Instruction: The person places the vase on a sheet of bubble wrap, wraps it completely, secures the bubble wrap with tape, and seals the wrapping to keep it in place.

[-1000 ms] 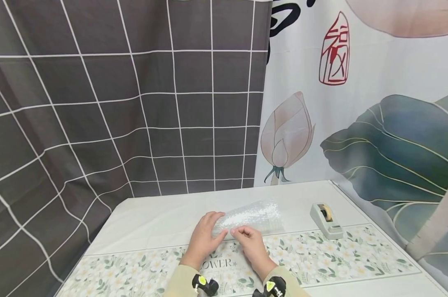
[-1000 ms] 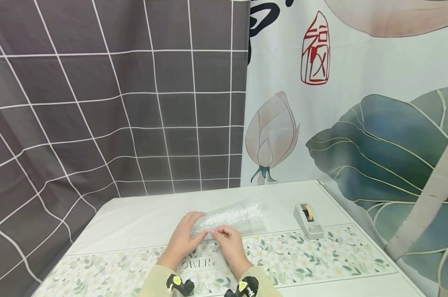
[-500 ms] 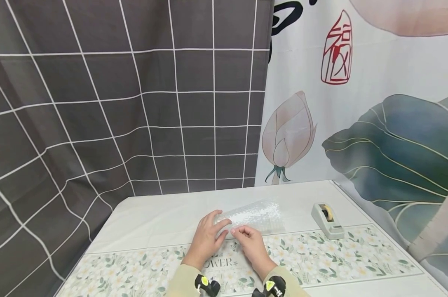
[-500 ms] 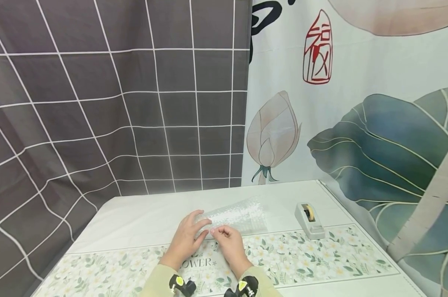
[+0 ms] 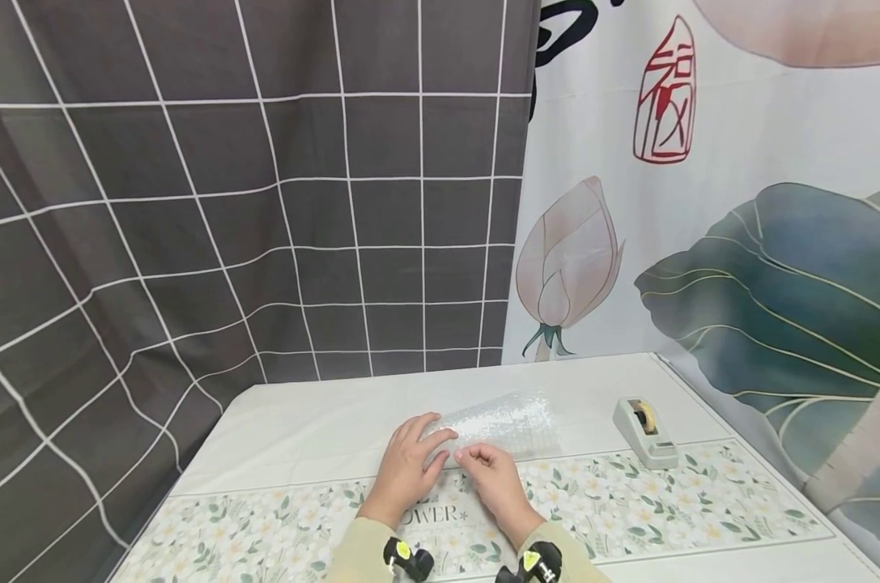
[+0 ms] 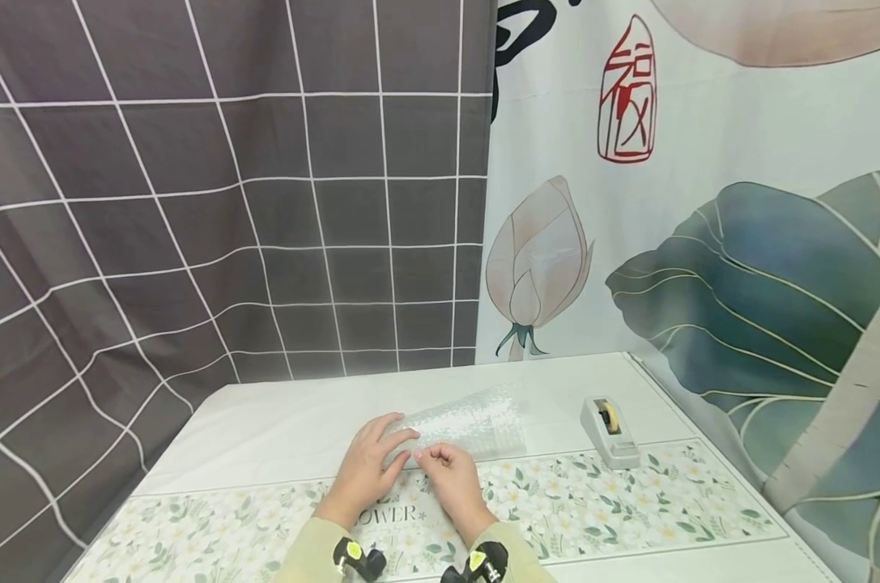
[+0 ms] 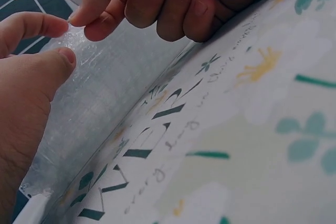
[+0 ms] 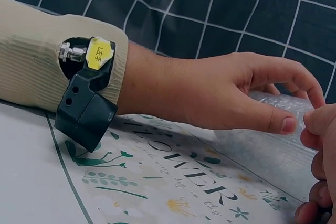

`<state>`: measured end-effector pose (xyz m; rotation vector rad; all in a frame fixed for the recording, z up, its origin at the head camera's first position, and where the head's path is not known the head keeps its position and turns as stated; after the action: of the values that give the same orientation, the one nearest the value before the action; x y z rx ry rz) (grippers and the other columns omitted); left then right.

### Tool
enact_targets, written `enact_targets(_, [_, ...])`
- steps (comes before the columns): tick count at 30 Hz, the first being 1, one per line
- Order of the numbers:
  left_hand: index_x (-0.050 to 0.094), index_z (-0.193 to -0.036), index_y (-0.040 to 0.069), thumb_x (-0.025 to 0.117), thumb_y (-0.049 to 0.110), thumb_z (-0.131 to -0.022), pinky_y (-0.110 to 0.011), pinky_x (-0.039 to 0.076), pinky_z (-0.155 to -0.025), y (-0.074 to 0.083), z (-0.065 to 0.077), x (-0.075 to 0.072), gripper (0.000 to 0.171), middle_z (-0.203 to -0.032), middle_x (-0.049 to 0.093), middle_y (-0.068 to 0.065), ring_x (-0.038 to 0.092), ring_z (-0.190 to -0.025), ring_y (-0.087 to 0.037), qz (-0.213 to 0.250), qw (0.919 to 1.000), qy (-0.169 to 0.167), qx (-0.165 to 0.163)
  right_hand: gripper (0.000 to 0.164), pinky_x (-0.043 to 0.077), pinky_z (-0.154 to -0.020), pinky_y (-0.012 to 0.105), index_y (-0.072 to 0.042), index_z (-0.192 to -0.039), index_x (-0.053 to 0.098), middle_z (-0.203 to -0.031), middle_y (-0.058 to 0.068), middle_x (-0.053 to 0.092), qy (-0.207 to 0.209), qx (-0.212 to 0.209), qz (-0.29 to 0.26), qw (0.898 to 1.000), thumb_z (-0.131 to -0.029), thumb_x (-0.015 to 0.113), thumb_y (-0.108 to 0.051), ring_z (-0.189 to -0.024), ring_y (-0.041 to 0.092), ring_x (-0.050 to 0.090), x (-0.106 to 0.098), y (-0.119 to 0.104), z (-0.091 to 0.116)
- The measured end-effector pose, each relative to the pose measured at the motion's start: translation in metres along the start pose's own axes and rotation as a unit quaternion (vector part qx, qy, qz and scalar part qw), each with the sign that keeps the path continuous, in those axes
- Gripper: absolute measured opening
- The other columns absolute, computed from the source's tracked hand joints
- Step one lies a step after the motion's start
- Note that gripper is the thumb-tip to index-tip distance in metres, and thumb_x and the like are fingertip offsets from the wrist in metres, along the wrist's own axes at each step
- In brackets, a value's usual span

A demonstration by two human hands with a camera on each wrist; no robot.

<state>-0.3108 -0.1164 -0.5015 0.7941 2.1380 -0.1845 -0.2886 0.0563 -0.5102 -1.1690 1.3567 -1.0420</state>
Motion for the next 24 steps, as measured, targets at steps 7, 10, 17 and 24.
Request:
enact_targets(7, [0.069,-0.121,0.032,0.066,0.03,-0.097,-0.048,0.04,-0.113,0.0,-0.0001,-0.0005,0.024,-0.141,0.056,-0.004,0.051,-0.131,-0.026,0.02,0.9998,-0.002,-0.004,0.03,0.035,-0.044,0.017,-0.001,-0.085,0.069,-0.054,-0.008,0.046,0.016,-0.006,0.041,0.999,-0.094,0.071,-0.029,-0.048,0.006,0.038,0.0,-0.0007,0.0014])
enact_targets(10, [0.069,-0.12,0.032,0.066,0.029,-0.097,-0.048,0.039,-0.114,0.0002,0.0003,-0.0006,0.024,-0.141,0.056,-0.004,0.051,-0.132,-0.026,0.028,0.9996,-0.003,-0.009,0.028,0.035,-0.044,0.018,-0.003,-0.083,0.07,-0.053,-0.008,0.047,0.028,-0.009,0.062,0.998,-0.094,0.071,-0.029,-0.048,0.006,0.039,0.0009,0.0001,0.0016])
enact_targets(17, [0.069,-0.119,0.033,0.066,0.029,-0.097,-0.049,0.039,-0.113,0.0002,0.0004,-0.0001,0.023,-0.141,0.056,-0.003,0.051,-0.132,-0.025,0.039,0.999,-0.004,-0.02,0.027,0.04,-0.046,0.021,-0.007,-0.078,0.071,-0.052,-0.007,0.05,0.053,-0.01,0.111,0.992,-0.094,0.071,-0.03,-0.048,0.009,0.044,0.0022,0.0006,0.0019])
enact_targets(24, [0.069,-0.118,0.034,0.066,0.029,-0.097,-0.05,0.039,-0.114,0.0005,0.0003,0.0005,0.022,-0.141,0.056,-0.004,0.05,-0.133,-0.025,0.051,0.9981,-0.008,-0.033,0.03,0.041,-0.047,0.022,-0.01,-0.074,0.071,-0.053,-0.006,0.054,0.062,-0.007,0.151,0.987,-0.094,0.07,-0.032,-0.051,0.011,0.049,0.0029,-0.0018,0.0036])
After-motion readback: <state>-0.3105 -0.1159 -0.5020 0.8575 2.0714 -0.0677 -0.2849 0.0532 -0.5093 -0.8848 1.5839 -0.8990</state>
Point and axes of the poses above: each hand's wrist, its own z-axis away from the middle knuckle, its own x-axis out of the palm, y = z × x, the point moved 1 cm from there along -z, towards the middle knuckle
